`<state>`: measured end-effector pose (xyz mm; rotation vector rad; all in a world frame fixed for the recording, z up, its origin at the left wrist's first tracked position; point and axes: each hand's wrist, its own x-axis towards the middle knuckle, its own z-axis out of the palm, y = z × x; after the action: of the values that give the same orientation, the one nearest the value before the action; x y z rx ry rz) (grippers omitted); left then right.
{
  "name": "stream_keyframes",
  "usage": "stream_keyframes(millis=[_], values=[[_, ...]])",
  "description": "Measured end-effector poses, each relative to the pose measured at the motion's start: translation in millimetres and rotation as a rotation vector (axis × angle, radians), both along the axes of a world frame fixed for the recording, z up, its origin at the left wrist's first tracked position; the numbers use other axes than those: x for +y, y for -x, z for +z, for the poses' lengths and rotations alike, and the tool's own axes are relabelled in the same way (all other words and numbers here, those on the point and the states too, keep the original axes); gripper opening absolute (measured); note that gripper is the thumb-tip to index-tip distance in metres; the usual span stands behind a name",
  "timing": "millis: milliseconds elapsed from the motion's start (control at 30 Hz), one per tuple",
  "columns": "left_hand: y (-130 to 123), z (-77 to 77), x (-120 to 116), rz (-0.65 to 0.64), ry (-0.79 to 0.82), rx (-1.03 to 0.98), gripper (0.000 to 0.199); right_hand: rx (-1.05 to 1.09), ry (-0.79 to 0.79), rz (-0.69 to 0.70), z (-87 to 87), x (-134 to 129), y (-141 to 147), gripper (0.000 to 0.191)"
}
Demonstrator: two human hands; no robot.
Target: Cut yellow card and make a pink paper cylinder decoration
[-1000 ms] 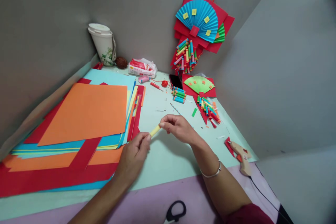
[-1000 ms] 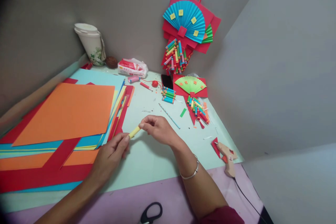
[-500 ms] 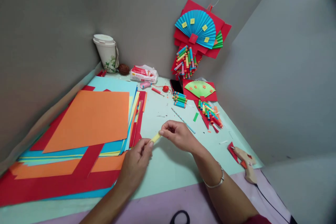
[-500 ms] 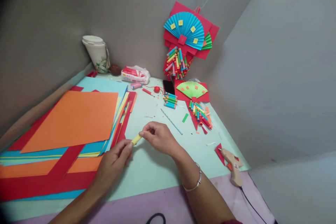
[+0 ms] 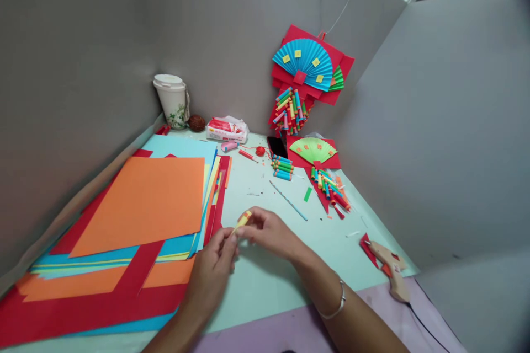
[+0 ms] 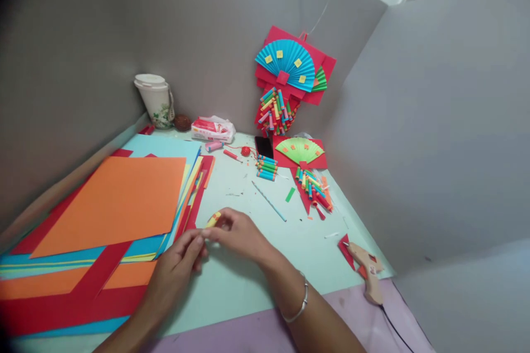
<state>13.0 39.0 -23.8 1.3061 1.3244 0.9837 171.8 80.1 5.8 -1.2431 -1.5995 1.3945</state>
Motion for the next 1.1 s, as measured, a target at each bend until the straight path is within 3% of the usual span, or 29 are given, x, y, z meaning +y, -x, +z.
stream_keyframes(millis=[100,167,233,400,500,600,733,900,1000,1100], values=[[0.3,-2.7,2.1,0.008,-0.018,0.010,0.039,-0.081,-0.081,0.036,1.7,3.1,4.7,0.029],[-0.2,-3.4,2.6,0.017,-0.029,0.023,0.043,-0.273,-0.170,-0.001,14.0,17.9,-4.6,0.027],[-1.0,-2.4,2.5,0.015,-0.037,0.082,0.044,-0.660,-0.323,-0.095,33.5,43.5,-24.7,0.026],[-1.8,2.6,1.8,-0.029,-0.027,0.247,0.034,-1.070,-0.350,-0.314,75.5,125.0,-89.2,0.023],[-1.7,2.2,1.7,-0.038,-0.033,0.272,0.033,-1.270,-0.295,-0.304,77.4,160.6,-108.2,0.027],[-1.4,0.3,1.4,-0.031,-0.052,0.276,0.033,-1.407,-0.237,-0.232,67.5,180.9,-107.8,0.030],[-1.0,-1.2,1.6,-0.029,-0.064,0.290,0.031,-1.484,-0.186,-0.139,59.1,193.5,-97.1,0.031],[-1.1,-5.7,2.8,-0.018,-0.091,0.293,0.031,-1.419,-0.295,-0.125,74.9,195.0,-86.0,0.029],[-1.5,-8.7,2.0,-0.015,-0.102,0.291,0.030,-1.296,-0.437,-0.132,87.1,180.0,-64.9,0.028],[-1.9,-9.7,0.9,-0.019,-0.101,0.298,0.030,-1.119,-0.537,-0.015,88.4,144.8,-26.3,0.029]])
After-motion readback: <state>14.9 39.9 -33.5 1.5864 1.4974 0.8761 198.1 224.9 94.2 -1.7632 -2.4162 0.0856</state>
